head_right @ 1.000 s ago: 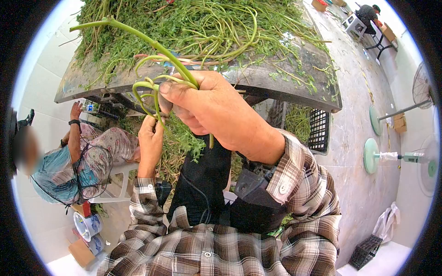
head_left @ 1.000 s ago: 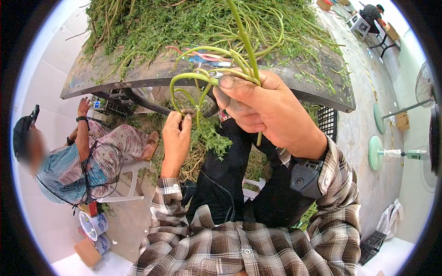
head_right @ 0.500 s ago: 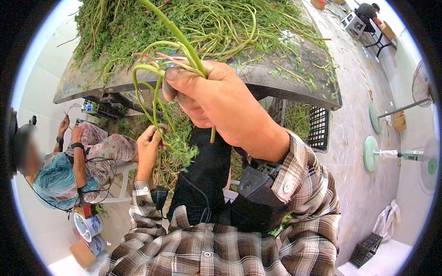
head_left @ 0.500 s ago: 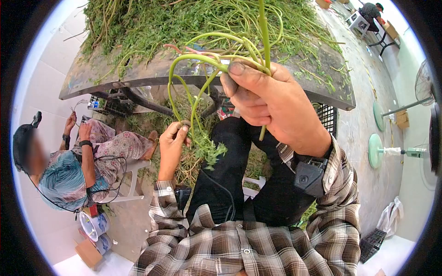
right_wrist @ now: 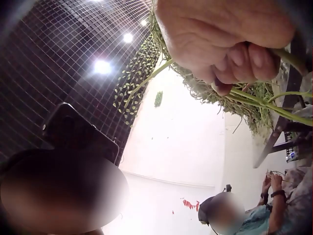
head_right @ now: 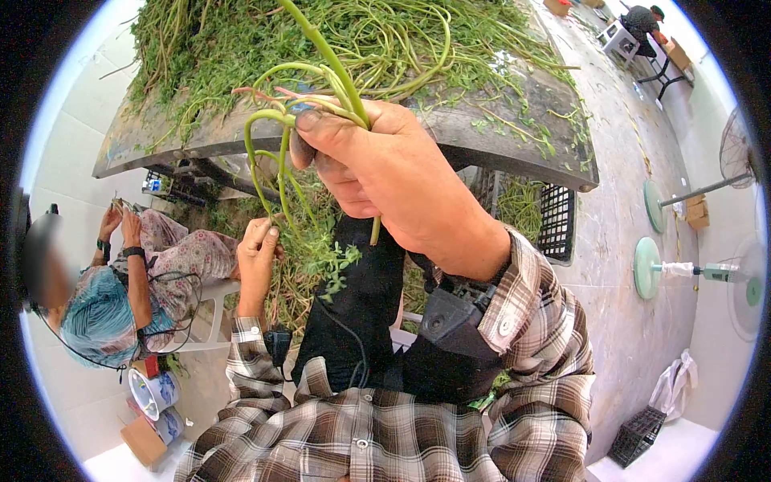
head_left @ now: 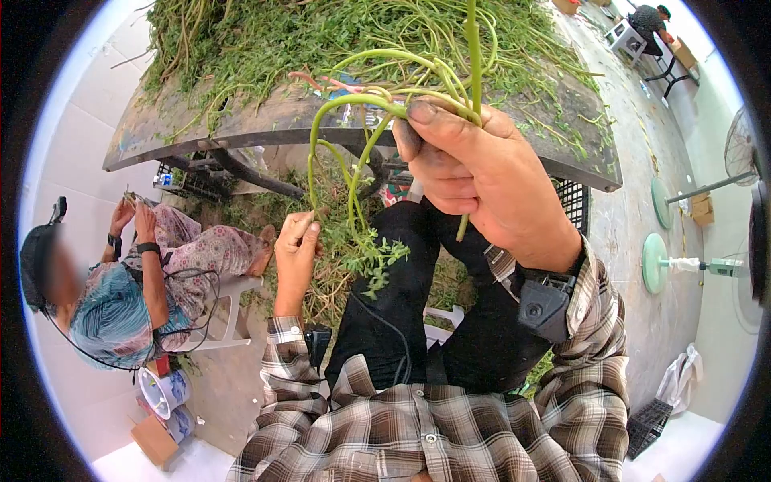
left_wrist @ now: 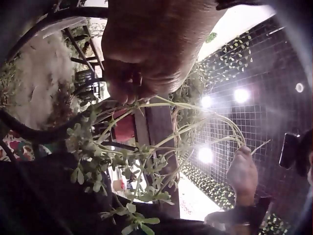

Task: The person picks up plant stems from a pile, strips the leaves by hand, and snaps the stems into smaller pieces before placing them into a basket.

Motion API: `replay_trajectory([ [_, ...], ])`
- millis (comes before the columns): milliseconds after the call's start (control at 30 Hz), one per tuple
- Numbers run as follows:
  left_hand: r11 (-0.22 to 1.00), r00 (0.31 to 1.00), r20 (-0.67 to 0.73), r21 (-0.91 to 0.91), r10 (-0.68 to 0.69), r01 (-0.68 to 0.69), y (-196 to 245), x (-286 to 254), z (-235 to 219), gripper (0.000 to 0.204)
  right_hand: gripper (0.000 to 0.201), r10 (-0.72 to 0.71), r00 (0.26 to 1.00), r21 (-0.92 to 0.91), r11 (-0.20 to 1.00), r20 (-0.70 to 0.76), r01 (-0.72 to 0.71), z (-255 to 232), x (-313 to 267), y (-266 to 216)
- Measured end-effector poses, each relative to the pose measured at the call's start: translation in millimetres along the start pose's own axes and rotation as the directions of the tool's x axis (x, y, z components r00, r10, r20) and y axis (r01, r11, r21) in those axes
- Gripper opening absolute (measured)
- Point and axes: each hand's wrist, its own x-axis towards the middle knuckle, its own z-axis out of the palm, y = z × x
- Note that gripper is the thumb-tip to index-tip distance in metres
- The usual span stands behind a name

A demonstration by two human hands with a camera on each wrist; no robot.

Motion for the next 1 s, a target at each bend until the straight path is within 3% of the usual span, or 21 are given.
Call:
replay_trajectory([
  [133,0.995,0.999,-0.012,-0.087,-0.043,0.041,3.3,-1.1,3.0,0.023,0.025,0.007,1.000,-0.010,1.000,-0.014,-0.007,0.6,-0.4,-0.6],
  [200,0.969,0.986,-0.047,-0.197,-0.158,0.146,3.6,-1.8,5.0,0.020,0.025,-0.005,1.000,-0.008,1.000,-0.014,0.005,-0.3,-0.8,0.0],
  [233,0.969,0.986,-0.045,-0.197,-0.159,0.147,2.2,-1.4,5.1,0.020,0.025,-0.003,1.000,-0.009,1.000,-0.009,0.003,-0.8,-0.8,-0.1],
  [300,0.999,0.994,-0.106,-0.014,-0.037,0.035,-3.2,0.2,3.6,0.018,0.026,-0.001,1.000,-0.010,1.000,-0.002,0.001,-1.2,-0.6,0.7],
  [633,0.995,0.993,-0.110,-0.094,-0.037,0.026,-9.8,3.5,4.8,0.022,0.026,0.036,0.999,-0.038,0.999,-0.012,-0.037,2.7,-1.3,3.4],
  [700,0.955,0.980,-0.102,-0.265,-0.168,0.136,-13.0,3.3,4.9,0.022,0.026,0.043,0.999,-0.033,0.998,-0.024,-0.044,3.8,-1.2,3.8],
  [1000,0.861,0.940,-0.064,-0.427,-0.336,0.278,-15.1,2.9,4.5,0.023,0.027,0.063,0.998,-0.066,0.996,0.031,-0.061,2.8,-0.1,6.8],
])
